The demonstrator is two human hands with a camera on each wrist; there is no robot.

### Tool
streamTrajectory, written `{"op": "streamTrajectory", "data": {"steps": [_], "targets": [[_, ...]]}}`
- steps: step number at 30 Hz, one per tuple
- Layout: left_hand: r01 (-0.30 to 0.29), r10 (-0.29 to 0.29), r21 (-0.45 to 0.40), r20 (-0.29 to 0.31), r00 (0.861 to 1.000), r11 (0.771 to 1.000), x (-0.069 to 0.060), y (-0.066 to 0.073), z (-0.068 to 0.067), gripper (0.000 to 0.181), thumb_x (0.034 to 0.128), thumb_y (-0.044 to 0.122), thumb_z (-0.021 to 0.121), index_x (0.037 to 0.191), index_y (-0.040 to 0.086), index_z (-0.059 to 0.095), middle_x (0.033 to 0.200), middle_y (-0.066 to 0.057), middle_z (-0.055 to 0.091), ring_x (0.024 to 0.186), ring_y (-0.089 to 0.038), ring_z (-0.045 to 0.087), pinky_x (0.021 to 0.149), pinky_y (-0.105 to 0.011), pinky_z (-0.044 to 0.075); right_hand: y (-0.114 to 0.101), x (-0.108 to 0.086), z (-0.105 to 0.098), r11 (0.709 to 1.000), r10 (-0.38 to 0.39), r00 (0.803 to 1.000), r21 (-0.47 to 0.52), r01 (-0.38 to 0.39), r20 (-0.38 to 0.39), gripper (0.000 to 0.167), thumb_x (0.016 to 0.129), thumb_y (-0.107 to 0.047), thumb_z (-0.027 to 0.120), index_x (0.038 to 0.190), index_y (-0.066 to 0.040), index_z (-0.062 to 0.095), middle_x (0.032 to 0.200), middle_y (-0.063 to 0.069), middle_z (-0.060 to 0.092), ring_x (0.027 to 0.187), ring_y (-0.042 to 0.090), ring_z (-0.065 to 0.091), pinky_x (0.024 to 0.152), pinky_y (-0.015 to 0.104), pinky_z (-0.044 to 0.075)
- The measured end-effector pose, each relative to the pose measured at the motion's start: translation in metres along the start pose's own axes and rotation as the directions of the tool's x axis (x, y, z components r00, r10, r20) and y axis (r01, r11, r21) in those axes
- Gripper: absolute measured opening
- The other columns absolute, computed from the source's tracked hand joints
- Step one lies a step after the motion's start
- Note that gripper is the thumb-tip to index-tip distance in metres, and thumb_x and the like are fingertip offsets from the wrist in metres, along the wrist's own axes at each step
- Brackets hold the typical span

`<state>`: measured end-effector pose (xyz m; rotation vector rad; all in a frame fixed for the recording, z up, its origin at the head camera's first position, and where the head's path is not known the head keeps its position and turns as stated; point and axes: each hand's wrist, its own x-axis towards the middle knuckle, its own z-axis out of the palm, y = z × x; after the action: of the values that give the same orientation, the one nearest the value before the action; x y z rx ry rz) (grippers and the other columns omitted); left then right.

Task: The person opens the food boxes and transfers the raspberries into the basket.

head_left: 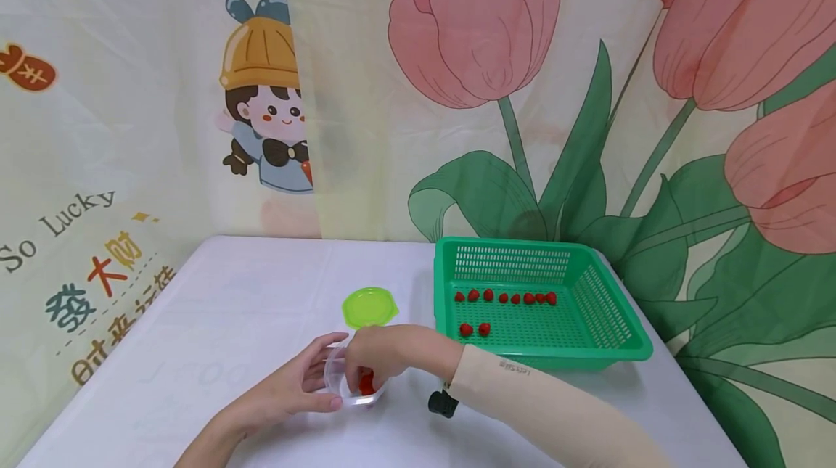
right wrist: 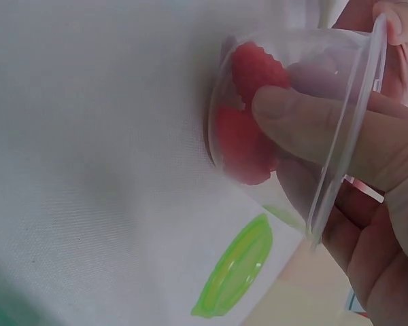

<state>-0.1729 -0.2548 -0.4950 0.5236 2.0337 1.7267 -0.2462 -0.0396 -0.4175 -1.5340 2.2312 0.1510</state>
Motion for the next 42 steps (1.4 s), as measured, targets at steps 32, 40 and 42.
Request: {"op": "streamTrajectory", "data": {"steps": [32, 40, 42], "targets": [[-0.002, 0.002, 0.002, -0.009, 1.0, 1.0, 0.001, -0.001, 0.0, 0.093, 0.0954, 0.007, 0.079, 0.167, 0.018, 0.02, 0.169, -0.023, 0.03, 0.15, -0.045, 0.043, 0.104, -0.026, 0.054, 0.015, -0.037, -0.006, 0.968, -0.066, 0.978, 0.225, 0.11, -0.197, 0.02, 0.093, -0.012, 0.084, 0.113, -0.015, 0.083, 0.097, -0.014, 0.077, 0.085, -0.008, 0.063, 0.082, 0.006, 0.05], [0.018, -0.016, 0.057, -0.039, 0.999, 0.998, 0.002, 0.001, 0.001, 0.094, 0.094, 0.012, 0.081, 0.166, 0.015, 0.022, 0.168, -0.02, 0.035, 0.153, -0.046, 0.037, 0.105, -0.013, 0.046, 0.03, -0.069, -0.018, 0.951, -0.039, 0.949, 0.281, 0.131, -0.312, 0.021, 0.092, -0.01, 0.084, 0.113, -0.012, 0.083, 0.099, -0.011, 0.077, 0.087, -0.008, 0.066, 0.086, 0.012, 0.056], [0.016, -0.013, 0.067, -0.042, 0.999, 0.998, 0.002, 0.001, 0.001, 0.093, 0.0939, 0.013, 0.082, 0.166, 0.015, 0.022, 0.168, -0.02, 0.036, 0.153, -0.045, 0.038, 0.106, -0.013, 0.045, 0.035, -0.079, -0.021, 0.949, -0.027, 0.942, 0.287, 0.129, -0.336, 0.02, 0.093, -0.011, 0.084, 0.113, -0.012, 0.083, 0.099, -0.011, 0.077, 0.088, -0.007, 0.066, 0.087, 0.016, 0.057]]}}
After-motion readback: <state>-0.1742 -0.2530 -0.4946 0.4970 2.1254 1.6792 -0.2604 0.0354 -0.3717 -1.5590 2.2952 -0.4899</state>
